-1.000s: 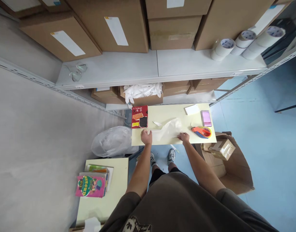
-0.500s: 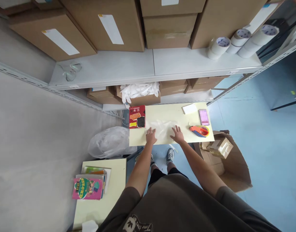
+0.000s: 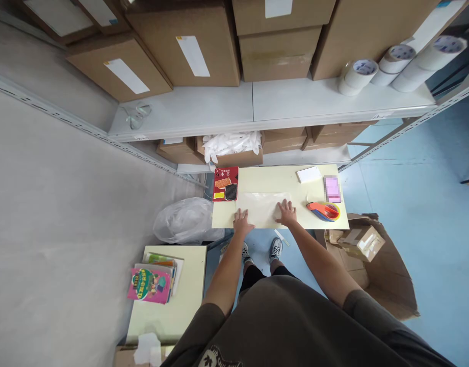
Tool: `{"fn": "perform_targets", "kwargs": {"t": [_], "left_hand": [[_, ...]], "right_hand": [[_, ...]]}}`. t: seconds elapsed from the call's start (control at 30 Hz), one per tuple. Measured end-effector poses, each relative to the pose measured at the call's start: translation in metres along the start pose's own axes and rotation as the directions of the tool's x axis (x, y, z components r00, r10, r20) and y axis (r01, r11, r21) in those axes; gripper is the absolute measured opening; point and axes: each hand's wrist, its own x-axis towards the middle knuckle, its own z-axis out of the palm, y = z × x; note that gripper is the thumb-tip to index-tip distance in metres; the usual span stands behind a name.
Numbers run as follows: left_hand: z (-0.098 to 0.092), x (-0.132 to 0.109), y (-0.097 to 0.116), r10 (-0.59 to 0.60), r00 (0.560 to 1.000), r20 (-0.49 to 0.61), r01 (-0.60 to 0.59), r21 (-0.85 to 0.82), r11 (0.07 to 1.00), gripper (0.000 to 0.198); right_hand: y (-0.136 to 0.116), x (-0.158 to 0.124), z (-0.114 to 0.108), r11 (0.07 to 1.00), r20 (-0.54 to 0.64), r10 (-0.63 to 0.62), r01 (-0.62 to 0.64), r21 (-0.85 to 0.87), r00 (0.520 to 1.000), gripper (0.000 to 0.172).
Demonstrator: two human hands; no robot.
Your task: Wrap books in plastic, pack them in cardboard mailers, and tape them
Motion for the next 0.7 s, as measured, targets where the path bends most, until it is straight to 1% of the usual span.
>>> {"fn": "perform_targets", "kwargs": {"t": [0.07,0.13,0.2,0.23,0.3,0.37,0.43,0.5,0.53,0.6,0.7], "left_hand": [[0.001,-0.003,-0.004,0.039,0.998,-0.054,-0.041,-0.034,0.999,0.101],[0.002,-0.008,-0.011,0.066,0.991,-0.12,-0.077,-0.087,0.993,0.091],[0.001,-0.013,-0.022,0.031,0.981,-0.19,-0.064,-0.17,0.983,0.082],[0.0,-0.015,-0.029,-0.001,0.974,-0.226,-0.05,-0.219,0.974,0.078],[-0.007,-0.016,-0.043,-0.057,0.955,-0.29,-0.039,-0.314,0.949,0.071],[-0.02,-0.011,-0.058,-0.065,0.939,-0.339,-0.074,-0.382,0.921,0.067],[-0.039,-0.001,-0.074,-0.027,0.928,-0.37,-0.14,-0.416,0.899,0.067],[-0.061,0.016,-0.09,0.005,0.925,-0.38,-0.184,-0.436,0.881,0.069],[-0.072,0.027,-0.098,0.006,0.928,-0.373,-0.186,-0.448,0.875,0.071],[-0.092,0.051,-0.112,-0.018,0.944,-0.329,-0.151,-0.48,0.864,0.073],[-0.113,0.091,-0.13,-0.044,0.973,-0.227,-0.084,-0.526,0.847,0.077]], "right_hand": [[-0.004,-0.002,-0.004,1.0,-0.033,-0.006,0.007,0.027,0.999,0.106],[-0.01,-0.005,-0.008,0.995,-0.112,-0.037,0.047,0.083,0.993,0.091],[-0.023,-0.007,-0.013,0.98,-0.215,-0.086,0.122,0.16,0.973,0.078],[-0.033,-0.007,-0.015,0.966,-0.261,-0.109,0.165,0.2,0.959,0.074],[-0.059,-0.005,-0.02,0.932,-0.326,-0.161,0.252,0.259,0.932,0.072],[-0.093,0.0,-0.025,0.901,-0.347,-0.236,0.339,0.272,0.907,0.073],[-0.13,0.009,-0.029,0.879,-0.328,-0.319,0.408,0.249,0.889,0.074],[-0.167,0.023,-0.034,0.88,-0.285,-0.357,0.423,0.217,0.889,0.076],[-0.183,0.032,-0.036,0.891,-0.263,-0.35,0.406,0.202,0.899,0.076],[-0.211,0.052,-0.041,0.926,-0.214,-0.296,0.334,0.175,0.931,0.077],[-0.24,0.085,-0.047,0.97,-0.121,-0.19,0.205,0.128,0.974,0.079]]}}
